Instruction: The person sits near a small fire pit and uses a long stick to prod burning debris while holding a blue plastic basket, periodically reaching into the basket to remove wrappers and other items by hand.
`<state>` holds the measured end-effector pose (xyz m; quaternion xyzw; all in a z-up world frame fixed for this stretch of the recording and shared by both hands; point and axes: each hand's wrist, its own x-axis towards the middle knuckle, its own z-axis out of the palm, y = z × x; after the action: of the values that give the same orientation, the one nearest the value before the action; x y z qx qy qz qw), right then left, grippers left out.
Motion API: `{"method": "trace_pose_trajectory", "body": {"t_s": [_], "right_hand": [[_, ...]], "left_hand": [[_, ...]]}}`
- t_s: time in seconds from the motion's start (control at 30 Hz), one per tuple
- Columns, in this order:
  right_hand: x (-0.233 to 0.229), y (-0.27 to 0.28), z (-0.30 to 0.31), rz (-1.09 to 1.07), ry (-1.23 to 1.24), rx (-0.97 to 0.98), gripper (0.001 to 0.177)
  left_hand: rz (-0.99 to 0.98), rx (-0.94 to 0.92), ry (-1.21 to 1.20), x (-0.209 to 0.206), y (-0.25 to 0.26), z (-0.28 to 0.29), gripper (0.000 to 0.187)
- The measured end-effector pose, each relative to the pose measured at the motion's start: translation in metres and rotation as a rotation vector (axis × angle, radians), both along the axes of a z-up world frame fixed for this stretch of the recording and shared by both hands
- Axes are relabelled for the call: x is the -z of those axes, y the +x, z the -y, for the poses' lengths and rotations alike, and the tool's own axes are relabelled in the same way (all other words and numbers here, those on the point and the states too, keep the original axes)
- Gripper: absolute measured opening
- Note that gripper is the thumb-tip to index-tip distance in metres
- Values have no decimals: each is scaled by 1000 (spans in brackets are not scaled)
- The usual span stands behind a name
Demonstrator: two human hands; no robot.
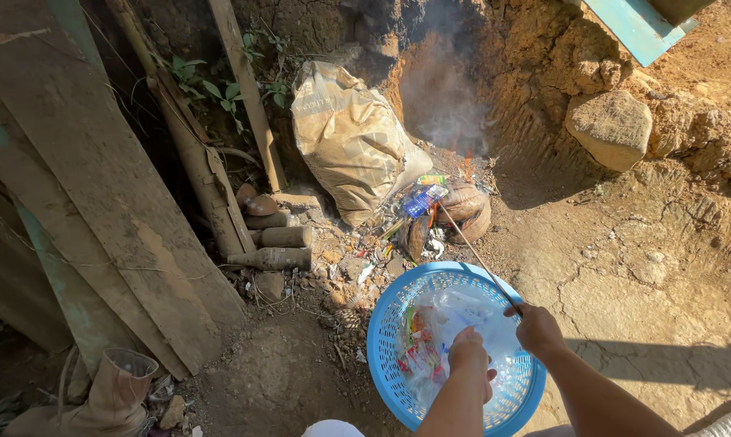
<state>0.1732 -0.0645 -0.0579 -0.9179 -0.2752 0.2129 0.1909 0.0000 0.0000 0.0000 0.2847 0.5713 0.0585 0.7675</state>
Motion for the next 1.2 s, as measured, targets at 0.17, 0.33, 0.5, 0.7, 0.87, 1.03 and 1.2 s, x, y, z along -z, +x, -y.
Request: {"method": "trace_pose_trajectory", "body": {"t_s": [0.17,0.33,0.5,0.7,0.87,1.03,1.2], "right_hand": [[-14,31,-1,100,36,72,45],[-24,65,1,85,36,143,46],[14,85,9,161,6,125,47],[53,100,28,268,-20,99,49],[50,91,36,487,132,61,47],[-10,42,17,649,228,133,33],[-80,-15,-7,-428,375,539,32]], "left_hand": [[62,90,75,-41,13,-10,47],[27,155,112,-70,25,-18,48],[36,191,113,-75,35,-12,50],[69,168,67,-54,51,-6,51],[130,183,92,-42,62,2,52],[111,221,109,-56,62,2,52],[142,223,-14,-77,58,-3,49]]}}
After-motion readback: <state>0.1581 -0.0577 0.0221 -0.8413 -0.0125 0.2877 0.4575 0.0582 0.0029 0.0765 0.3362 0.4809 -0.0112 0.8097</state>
